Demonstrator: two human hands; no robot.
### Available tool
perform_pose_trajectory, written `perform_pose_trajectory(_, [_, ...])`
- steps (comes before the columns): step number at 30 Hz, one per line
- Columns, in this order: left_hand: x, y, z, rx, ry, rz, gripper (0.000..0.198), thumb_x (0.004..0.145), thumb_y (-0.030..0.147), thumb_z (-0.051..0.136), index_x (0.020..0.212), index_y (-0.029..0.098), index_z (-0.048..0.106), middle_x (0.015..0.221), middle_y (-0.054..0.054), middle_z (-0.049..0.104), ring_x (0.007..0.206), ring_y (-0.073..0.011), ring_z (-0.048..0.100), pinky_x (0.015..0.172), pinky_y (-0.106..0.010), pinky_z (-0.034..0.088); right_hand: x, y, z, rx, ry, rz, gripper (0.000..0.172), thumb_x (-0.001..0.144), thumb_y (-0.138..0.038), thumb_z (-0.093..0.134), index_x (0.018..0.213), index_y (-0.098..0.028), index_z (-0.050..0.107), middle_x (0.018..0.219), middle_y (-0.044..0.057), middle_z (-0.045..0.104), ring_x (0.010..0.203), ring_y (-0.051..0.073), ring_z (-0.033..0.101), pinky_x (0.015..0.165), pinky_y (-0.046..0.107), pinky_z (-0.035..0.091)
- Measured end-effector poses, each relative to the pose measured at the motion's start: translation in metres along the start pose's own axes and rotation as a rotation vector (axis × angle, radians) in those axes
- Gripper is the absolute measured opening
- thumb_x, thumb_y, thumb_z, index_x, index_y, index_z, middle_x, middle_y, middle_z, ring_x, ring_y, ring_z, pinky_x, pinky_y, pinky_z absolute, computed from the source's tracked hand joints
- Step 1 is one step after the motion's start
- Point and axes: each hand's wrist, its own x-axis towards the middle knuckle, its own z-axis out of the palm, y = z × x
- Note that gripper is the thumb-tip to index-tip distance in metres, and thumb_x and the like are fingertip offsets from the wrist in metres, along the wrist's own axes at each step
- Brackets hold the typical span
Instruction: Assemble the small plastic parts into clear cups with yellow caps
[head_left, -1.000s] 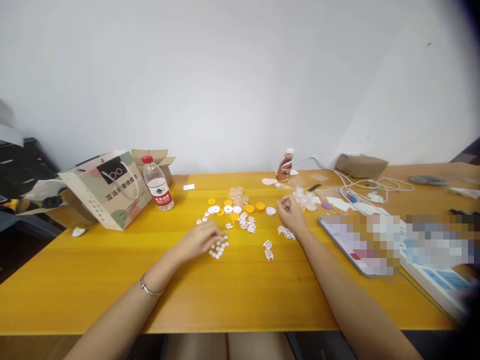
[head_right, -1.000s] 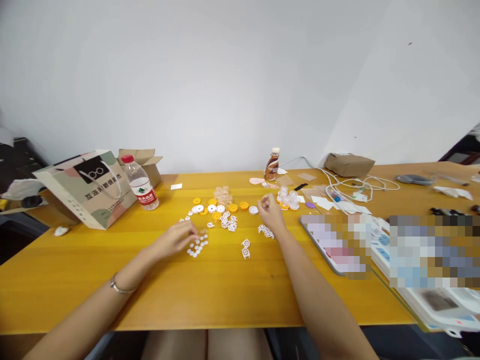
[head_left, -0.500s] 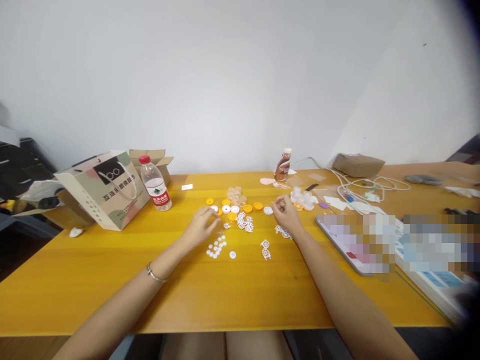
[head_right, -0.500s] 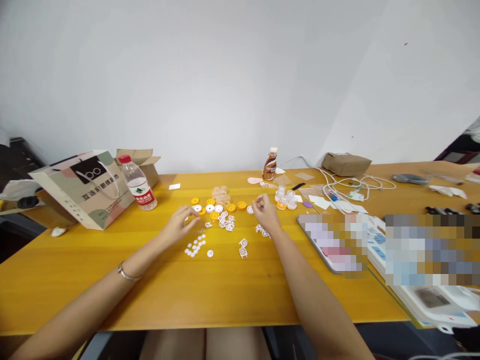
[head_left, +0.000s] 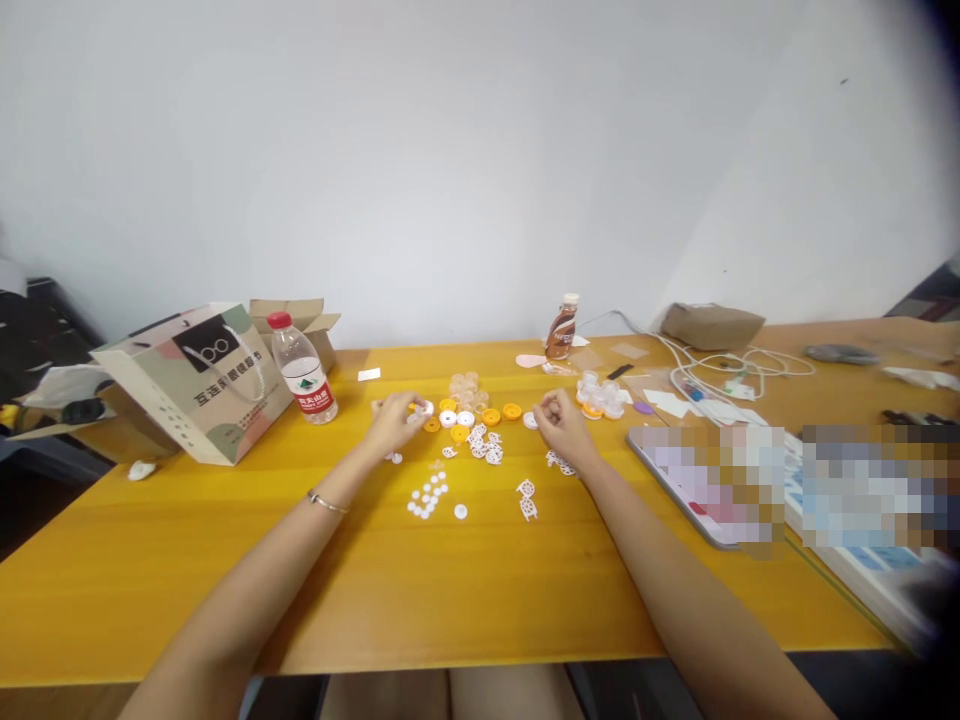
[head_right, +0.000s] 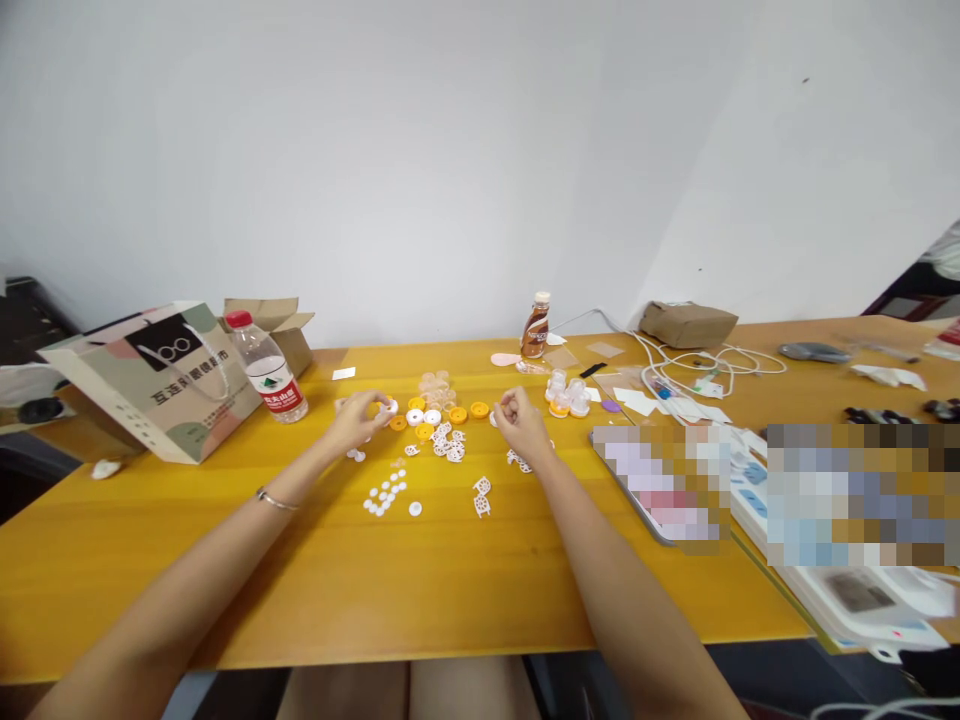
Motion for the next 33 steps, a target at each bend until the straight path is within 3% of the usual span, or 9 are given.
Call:
perform_pose_trajectory(2, [-0.018,0.016,-0.012,-0.143,-0.063,0.172,0.023,0.079,0.038,0.048,0.094,0.022,0.053,0.099,-0.004,0.061,0.094,-0.0189,0.052,0.085,-0.034,0.031,0.000,-0.002,0.001,-0.004,-0.002,0.004,0.015,0.076,-0.033,0.046,0.076,-0.021,0.037,0.050,-0.008,0.036,0.044,0.009,0.037,0.048,0.022,0.031])
perform_pose_trajectory(5, [-0.049,0.041,-0.026,-0.245,-0.290,0.459,0.027,0.078,0.040,0.051,0.099,0.023,0.052,0.098,-0.002,0.060,0.092,-0.0168,0.052,0.087,-0.032,0.030,-0.001,-0.005,0.003,-0.012,-0.018,0.007,0.015,0.076,-0.033,0.047,0.077,-0.021,0.037,0.050,-0.008,0.037,0.044,0.010,0.038,0.048,0.022,0.032])
perform_pose_trajectory(8, [-0.069,0.056,-0.029,-0.248,-0.401,0.552,0.028,0.078,0.041,0.050,0.100,0.024,0.052,0.094,-0.001,0.061,0.089,-0.0152,0.053,0.087,-0.031,0.029,-0.001,-0.006,0.004,-0.014,-0.032,0.006,0.014,0.076,-0.032,0.047,0.077,-0.021,0.038,0.050,-0.008,0.037,0.045,0.010,0.038,0.048,0.022,0.032])
perform_pose_trajectory(12, [-0.074,0.055,-0.020,-0.217,-0.435,0.567,0.027,0.077,0.040,0.053,0.099,0.024,0.053,0.093,0.000,0.061,0.088,-0.0141,0.053,0.087,-0.030,0.027,-0.001,-0.009,0.003,-0.005,-0.034,0.014,0.014,0.076,-0.032,0.046,0.077,-0.021,0.037,0.050,-0.008,0.037,0.044,0.010,0.038,0.048,0.022,0.032])
perform_pose_trajectory(17, [-0.073,0.049,-0.015,-0.191,-0.382,0.544,0.022,0.081,0.034,0.049,0.101,0.024,0.053,0.095,-0.001,0.062,0.091,-0.0146,0.053,0.088,-0.030,0.027,-0.003,-0.014,0.002,-0.007,-0.054,0.017,0.015,0.076,-0.034,0.046,0.077,-0.022,0.037,0.049,-0.008,0.036,0.043,0.010,0.036,0.047,0.022,0.031])
perform_pose_trajectory(21, [-0.075,0.048,-0.018,-0.189,-0.359,0.553,0.028,0.078,0.038,0.052,0.102,0.024,0.053,0.098,-0.003,0.062,0.093,-0.0163,0.053,0.086,-0.031,0.029,-0.003,-0.016,0.003,-0.001,-0.082,0.017,0.015,0.076,-0.035,0.046,0.077,-0.022,0.038,0.049,-0.008,0.035,0.044,0.010,0.036,0.046,0.022,0.031])
perform_pose_trajectory(26, [-0.070,0.030,-0.017,-0.117,-0.204,0.416,0.020,0.084,0.031,0.044,0.099,0.024,0.055,0.095,-0.001,0.062,0.091,-0.0145,0.053,0.084,-0.030,0.029,-0.005,-0.022,0.004,0.017,-0.100,0.005,0.014,0.076,-0.034,0.046,0.076,-0.022,0.038,0.050,-0.008,0.036,0.045,0.010,0.036,0.046,0.021,0.030])
perform_pose_trajectory(29, [-0.063,0.012,-0.012,-0.009,-0.106,0.291,0.019,0.085,0.028,0.042,0.093,0.023,0.058,0.091,-0.002,0.063,0.088,-0.0160,0.052,0.079,-0.031,0.029,-0.009,-0.034,0.008,0.033,-0.169,-0.021,0.012,0.078,-0.033,0.045,0.077,-0.021,0.040,0.051,-0.007,0.038,0.045,0.009,0.037,0.047,0.021,0.030])
perform_pose_trajectory(33, [-0.059,0.002,-0.004,0.093,-0.143,0.304,0.019,0.084,0.028,0.044,0.087,0.024,0.062,0.090,-0.003,0.062,0.086,-0.0173,0.051,0.075,-0.031,0.027,-0.022,-0.059,0.018,0.023,-0.375,-0.120,0.013,0.080,-0.032,0.043,0.077,-0.020,0.046,0.062,-0.002,0.048,0.054,0.010,0.043,0.052,0.022,0.034])
